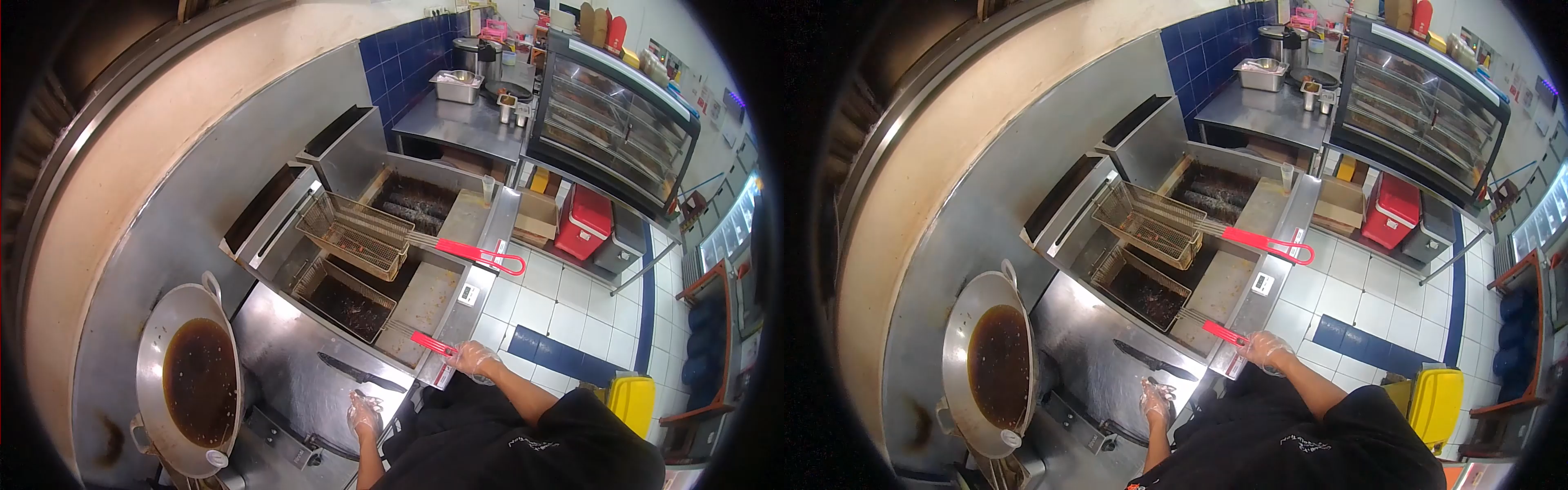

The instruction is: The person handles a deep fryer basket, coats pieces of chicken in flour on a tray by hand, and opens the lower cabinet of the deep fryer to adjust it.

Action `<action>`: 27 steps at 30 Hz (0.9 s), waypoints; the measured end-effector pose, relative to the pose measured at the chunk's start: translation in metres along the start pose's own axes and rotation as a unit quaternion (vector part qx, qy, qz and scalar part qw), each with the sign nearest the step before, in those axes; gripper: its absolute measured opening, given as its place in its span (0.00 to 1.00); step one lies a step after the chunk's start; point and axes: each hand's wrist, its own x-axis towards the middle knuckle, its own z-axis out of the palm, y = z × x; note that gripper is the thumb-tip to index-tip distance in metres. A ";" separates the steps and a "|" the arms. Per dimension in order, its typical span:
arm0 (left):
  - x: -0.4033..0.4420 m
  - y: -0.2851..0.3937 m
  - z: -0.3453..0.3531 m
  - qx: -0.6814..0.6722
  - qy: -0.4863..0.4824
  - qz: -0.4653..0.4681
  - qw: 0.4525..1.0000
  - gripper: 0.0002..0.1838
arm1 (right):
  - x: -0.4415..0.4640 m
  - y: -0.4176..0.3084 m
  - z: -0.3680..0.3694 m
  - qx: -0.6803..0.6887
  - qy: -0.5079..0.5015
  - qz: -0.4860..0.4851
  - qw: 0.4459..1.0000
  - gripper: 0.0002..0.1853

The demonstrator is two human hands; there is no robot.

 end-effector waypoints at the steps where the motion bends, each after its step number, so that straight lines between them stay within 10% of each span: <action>1: 0.001 -0.002 -0.001 -0.005 0.003 -0.003 1.000 0.39 | 0.000 0.000 0.000 -0.001 -0.002 0.000 1.000 0.31; 27: 0.007 -0.011 -0.006 -0.002 -0.008 0.010 1.000 0.37 | 0.007 0.008 0.007 0.007 0.008 -0.007 1.000 0.29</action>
